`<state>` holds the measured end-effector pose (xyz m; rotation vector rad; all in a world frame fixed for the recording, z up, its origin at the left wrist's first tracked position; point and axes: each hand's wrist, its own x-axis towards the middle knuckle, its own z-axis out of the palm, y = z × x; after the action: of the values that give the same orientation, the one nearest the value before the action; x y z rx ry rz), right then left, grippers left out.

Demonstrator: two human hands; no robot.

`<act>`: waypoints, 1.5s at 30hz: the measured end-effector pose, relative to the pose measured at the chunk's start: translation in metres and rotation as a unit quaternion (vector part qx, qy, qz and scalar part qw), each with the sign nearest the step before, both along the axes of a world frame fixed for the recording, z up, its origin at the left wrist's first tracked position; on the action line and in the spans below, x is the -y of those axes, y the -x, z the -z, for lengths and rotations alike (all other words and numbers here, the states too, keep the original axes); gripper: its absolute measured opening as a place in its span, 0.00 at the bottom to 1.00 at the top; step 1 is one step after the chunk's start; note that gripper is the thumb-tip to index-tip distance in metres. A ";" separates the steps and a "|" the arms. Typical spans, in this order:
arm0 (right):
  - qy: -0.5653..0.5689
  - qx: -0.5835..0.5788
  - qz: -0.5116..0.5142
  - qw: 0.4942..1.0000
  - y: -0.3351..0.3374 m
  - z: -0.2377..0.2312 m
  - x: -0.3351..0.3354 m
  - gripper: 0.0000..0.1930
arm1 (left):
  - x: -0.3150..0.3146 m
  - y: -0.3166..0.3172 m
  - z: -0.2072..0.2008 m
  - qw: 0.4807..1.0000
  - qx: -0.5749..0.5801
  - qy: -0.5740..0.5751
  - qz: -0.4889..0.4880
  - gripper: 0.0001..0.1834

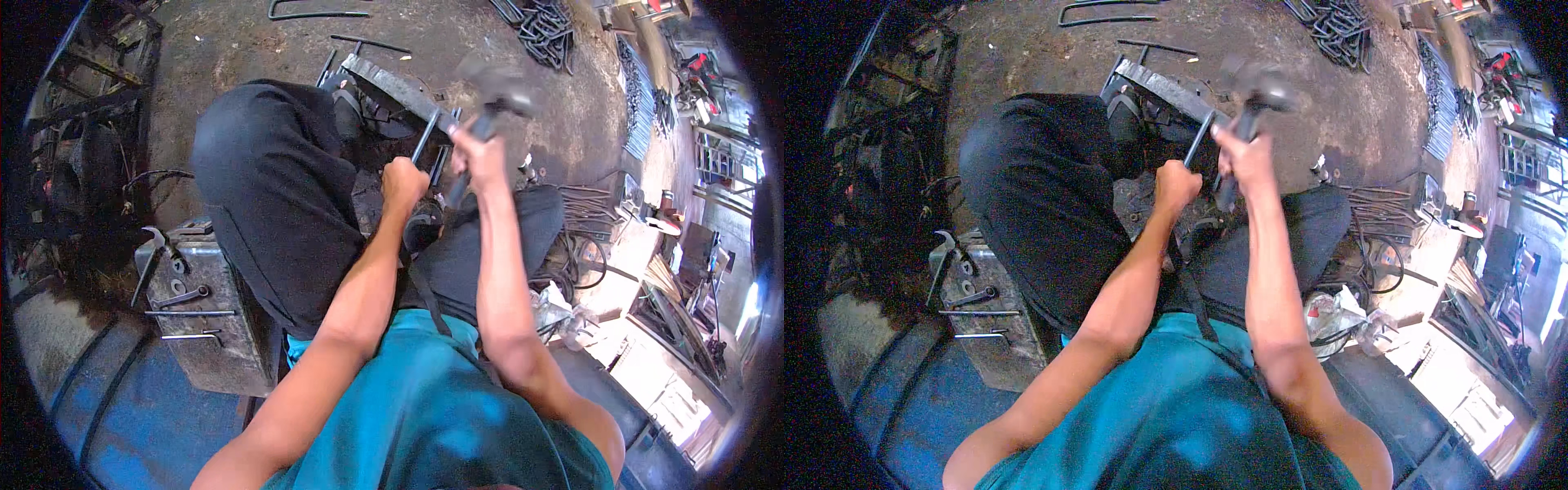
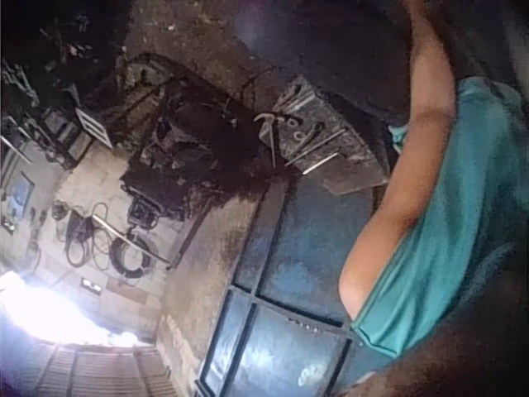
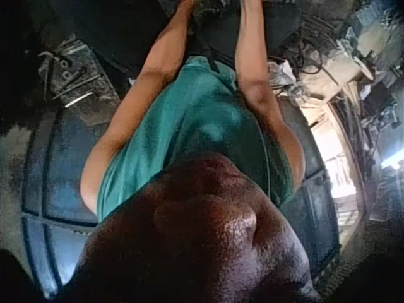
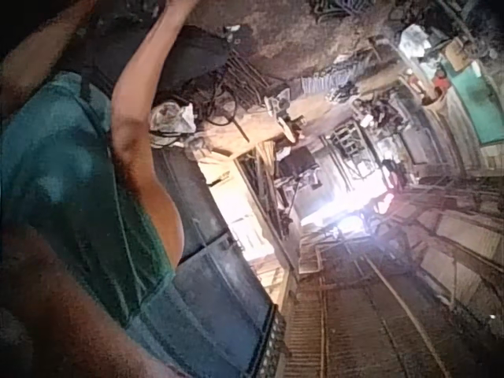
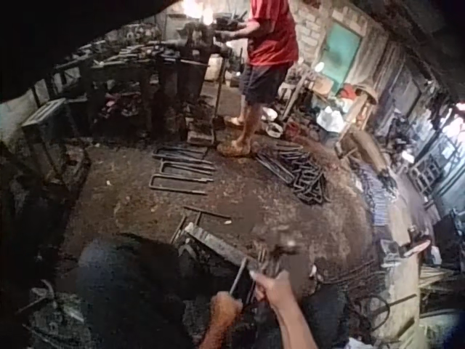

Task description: Hammering a metal rod against an anvil or jig to straighten or shape it.

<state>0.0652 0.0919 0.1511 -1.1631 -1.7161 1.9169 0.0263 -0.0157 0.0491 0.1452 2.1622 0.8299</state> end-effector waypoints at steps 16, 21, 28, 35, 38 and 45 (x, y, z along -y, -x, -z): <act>-0.035 -0.026 -0.096 0.994 -0.022 -0.083 -0.031 0.09 | 0.003 0.016 0.003 0.997 0.062 0.042 0.031 0.21; -0.097 -0.315 -0.187 0.925 0.002 -0.203 -0.047 0.05 | 0.012 0.024 0.002 0.995 0.067 0.053 0.050 0.29; -0.161 -0.326 -0.167 0.916 0.011 -0.158 -0.037 0.07 | 0.010 0.031 0.004 0.995 0.045 0.068 0.057 0.26; 0.059 0.182 0.012 0.981 -0.025 0.049 0.007 0.11 | 0.014 0.029 0.001 0.998 0.020 0.054 0.039 0.22; 0.097 0.136 0.017 0.986 -0.045 0.062 0.005 0.12 | 0.016 0.028 -0.001 0.998 0.017 0.057 0.028 0.22; 0.119 0.074 -0.017 0.990 -0.043 -0.004 0.001 0.11 | 0.019 0.028 -0.011 0.998 -0.005 0.048 0.044 0.25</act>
<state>0.1083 0.0910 0.1555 -1.4012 -1.6209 2.1527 -0.0013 -0.0346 0.0606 0.1932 2.1840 0.6752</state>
